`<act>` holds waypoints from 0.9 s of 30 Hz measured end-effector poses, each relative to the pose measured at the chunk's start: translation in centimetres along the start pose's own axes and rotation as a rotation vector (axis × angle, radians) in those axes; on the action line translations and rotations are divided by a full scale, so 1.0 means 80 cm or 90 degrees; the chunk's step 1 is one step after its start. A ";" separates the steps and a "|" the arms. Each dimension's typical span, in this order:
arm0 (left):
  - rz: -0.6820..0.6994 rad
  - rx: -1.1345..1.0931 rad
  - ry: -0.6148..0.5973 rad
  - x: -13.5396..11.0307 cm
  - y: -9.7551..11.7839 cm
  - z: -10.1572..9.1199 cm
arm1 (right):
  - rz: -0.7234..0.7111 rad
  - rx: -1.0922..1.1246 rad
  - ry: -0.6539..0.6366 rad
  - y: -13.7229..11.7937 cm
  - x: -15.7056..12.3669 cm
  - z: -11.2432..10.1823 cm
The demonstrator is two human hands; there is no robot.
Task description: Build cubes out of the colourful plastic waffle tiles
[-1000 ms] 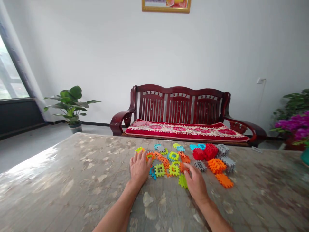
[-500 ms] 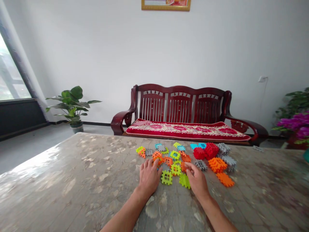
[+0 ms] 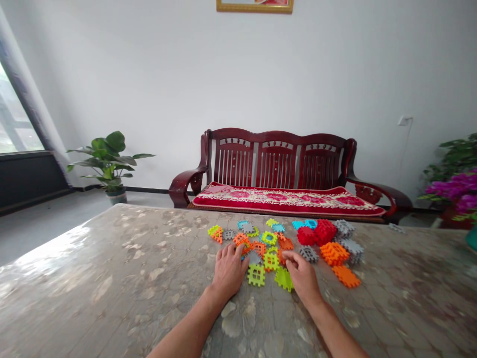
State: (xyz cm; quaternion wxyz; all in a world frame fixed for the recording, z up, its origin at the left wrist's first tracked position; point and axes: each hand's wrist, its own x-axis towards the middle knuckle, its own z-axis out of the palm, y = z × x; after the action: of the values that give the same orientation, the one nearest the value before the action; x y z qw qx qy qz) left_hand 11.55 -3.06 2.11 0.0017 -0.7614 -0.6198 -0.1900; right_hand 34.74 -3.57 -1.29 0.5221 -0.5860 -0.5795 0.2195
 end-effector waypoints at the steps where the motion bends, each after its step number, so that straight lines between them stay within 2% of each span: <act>1: 0.000 0.000 0.000 0.001 0.000 0.000 | 0.001 0.001 -0.002 -0.001 0.000 0.000; 27: 0.000 0.010 -0.005 0.005 0.002 -0.003 | 0.016 0.013 -0.003 -0.010 0.001 -0.002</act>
State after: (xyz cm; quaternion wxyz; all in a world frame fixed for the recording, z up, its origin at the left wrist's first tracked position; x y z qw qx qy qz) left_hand 11.66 -2.78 2.45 0.0055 -0.7620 -0.6214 -0.1822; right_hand 34.51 -3.73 -0.55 0.5240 -0.5872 -0.5712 0.2334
